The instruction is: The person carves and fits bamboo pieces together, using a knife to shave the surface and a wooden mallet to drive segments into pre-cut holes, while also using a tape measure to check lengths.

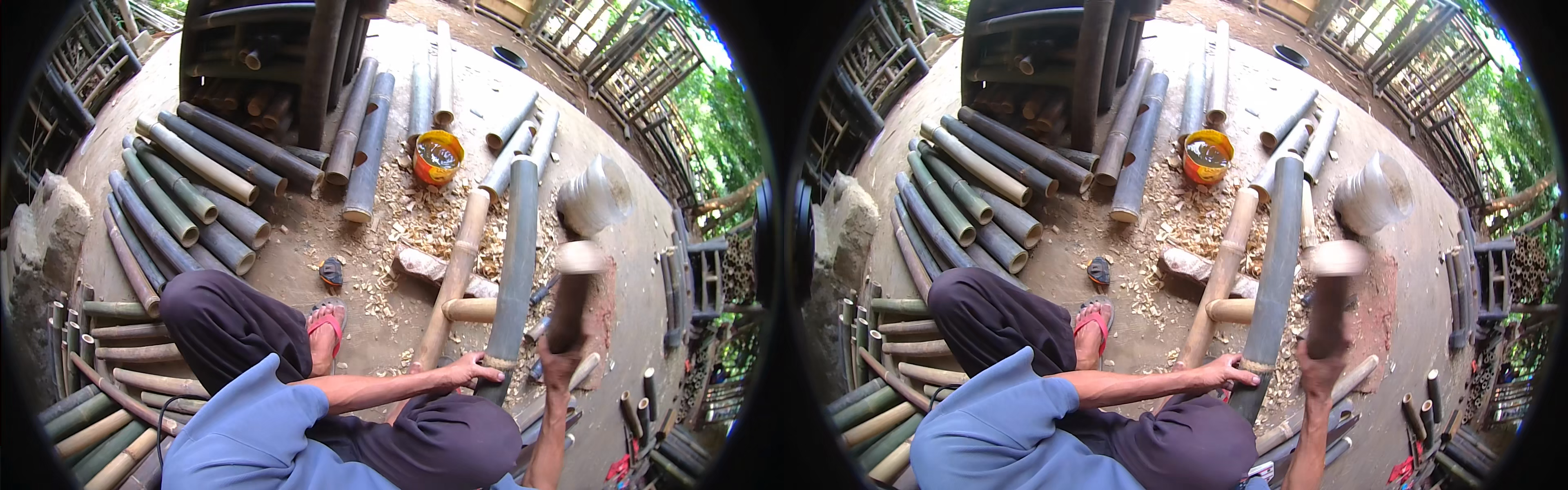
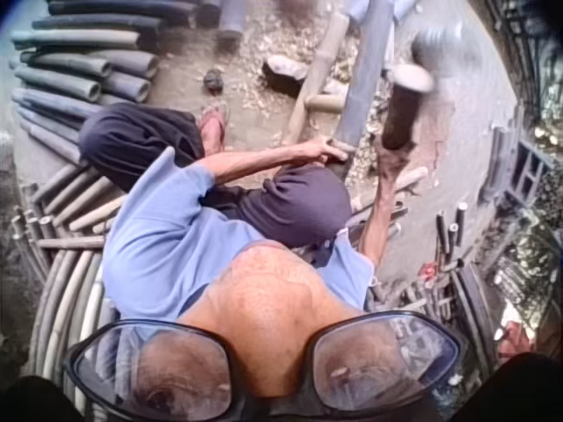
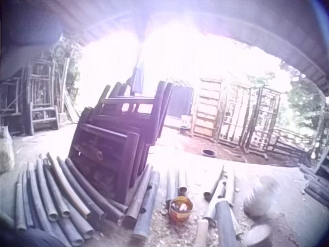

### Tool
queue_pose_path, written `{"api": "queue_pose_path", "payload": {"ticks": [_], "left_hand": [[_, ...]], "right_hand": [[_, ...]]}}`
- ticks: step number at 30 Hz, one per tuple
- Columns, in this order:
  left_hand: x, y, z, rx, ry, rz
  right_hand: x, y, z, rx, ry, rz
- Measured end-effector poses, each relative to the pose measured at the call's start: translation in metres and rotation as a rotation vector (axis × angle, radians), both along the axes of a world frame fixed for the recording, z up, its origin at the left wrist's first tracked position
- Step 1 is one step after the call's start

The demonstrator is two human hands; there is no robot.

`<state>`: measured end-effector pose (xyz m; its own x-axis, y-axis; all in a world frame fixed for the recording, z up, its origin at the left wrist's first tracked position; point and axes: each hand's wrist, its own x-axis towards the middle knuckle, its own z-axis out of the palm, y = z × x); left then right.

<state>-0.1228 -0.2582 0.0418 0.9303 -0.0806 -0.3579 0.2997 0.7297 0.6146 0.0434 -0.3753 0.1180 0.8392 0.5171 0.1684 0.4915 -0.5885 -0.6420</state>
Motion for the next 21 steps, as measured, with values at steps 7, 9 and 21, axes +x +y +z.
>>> {"api": "queue_pose_path", "payload": {"ticks": [7,9,21], "left_hand": [[-0.003,-0.009,-0.02,0.11,-0.064,0.091],[0.003,-0.005,0.009,0.036,-0.053,0.013],[0.007,0.011,0.003,0.061,-0.01,-0.046]], "right_hand": [[-0.026,0.034,0.037,-0.119,-0.367,0.343],[-0.01,0.004,0.007,0.012,-0.217,0.086],[-0.015,0.007,-0.005,-0.202,-0.52,0.169]]}}
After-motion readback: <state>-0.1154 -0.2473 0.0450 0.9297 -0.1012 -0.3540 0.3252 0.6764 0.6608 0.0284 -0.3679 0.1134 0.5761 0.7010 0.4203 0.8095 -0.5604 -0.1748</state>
